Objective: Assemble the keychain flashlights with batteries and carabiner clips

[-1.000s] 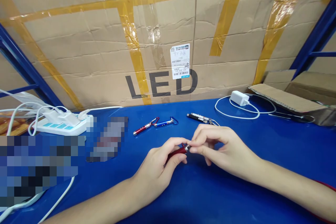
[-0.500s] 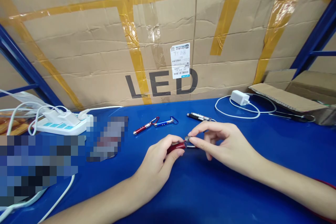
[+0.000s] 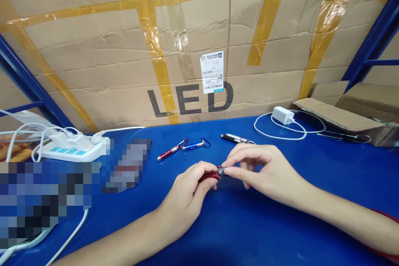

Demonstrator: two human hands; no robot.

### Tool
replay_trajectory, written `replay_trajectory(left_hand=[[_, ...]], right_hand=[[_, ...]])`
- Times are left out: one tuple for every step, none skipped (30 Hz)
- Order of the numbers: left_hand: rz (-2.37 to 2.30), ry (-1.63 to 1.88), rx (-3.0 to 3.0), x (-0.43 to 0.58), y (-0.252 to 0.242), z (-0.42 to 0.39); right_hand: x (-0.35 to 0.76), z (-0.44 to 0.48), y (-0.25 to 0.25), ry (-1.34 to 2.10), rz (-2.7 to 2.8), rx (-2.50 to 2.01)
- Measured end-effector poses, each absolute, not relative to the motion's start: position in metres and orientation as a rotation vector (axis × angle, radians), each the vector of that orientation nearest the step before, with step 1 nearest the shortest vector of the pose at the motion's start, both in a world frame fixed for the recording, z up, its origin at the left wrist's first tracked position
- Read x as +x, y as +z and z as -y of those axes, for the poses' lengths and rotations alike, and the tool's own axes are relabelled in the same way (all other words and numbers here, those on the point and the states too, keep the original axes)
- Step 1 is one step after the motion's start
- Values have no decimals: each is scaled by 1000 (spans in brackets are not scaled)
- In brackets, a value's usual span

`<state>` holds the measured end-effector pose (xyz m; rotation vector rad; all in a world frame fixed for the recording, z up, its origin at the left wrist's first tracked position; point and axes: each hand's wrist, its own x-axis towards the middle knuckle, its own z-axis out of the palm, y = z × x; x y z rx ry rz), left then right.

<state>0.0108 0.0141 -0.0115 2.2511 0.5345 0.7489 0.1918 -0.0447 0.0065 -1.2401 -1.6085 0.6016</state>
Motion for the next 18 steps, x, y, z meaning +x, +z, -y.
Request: replay_trajectory(left_hand=[[-534,747,2255,11,-11,-14],[-537,742,2258,11,-11,-14],[-542,736,2260,11,-11,-14],[-548,727,2260,11,-11,-14],[-556,719,2260,11,-11,-14],[-563,715,2261,11,-10,-14],[-569,714,2262,11,-10,-14],[-570,713,2266,11,-10,-14],[-570,713,2270,11,-10,-14],[-569,715,2273,11,-10,-14],[-568,716,2276,11,-10,-15],[-565,713,2279,11,-11,-15],[-557,705,2283,11,-11,-15],[-546,694,2287,11,-12,-16],[-533,680,2290,11,-12,-16],[-519,665,2294,11,-13,-16],[-506,648,2298,11,-13,-16],[-496,635,2300,11,-13,-16]], right_hand=[[192,44,6,618,1609,-1240],[192,44,6,634,1610,-1235],[192,44,6,652,1612,-1229],[192,44,6,670,1614,-1222],[192,45,6,688,1615,-1217],[191,45,6,706,1614,-1216],[191,45,6,722,1613,-1219],[191,45,6,742,1609,-1225],[192,45,6,766,1603,-1234],[192,44,6,793,1594,-1247],[193,44,6,823,1582,-1265],[194,43,5,853,1567,-1287],[195,42,5,883,1550,-1310],[196,41,4,913,1533,-1329],[197,40,3,943,1516,-1344],[198,39,3,975,1502,-1354],[198,38,2,1009,1488,-1361],[199,37,2,1043,1473,-1365]])
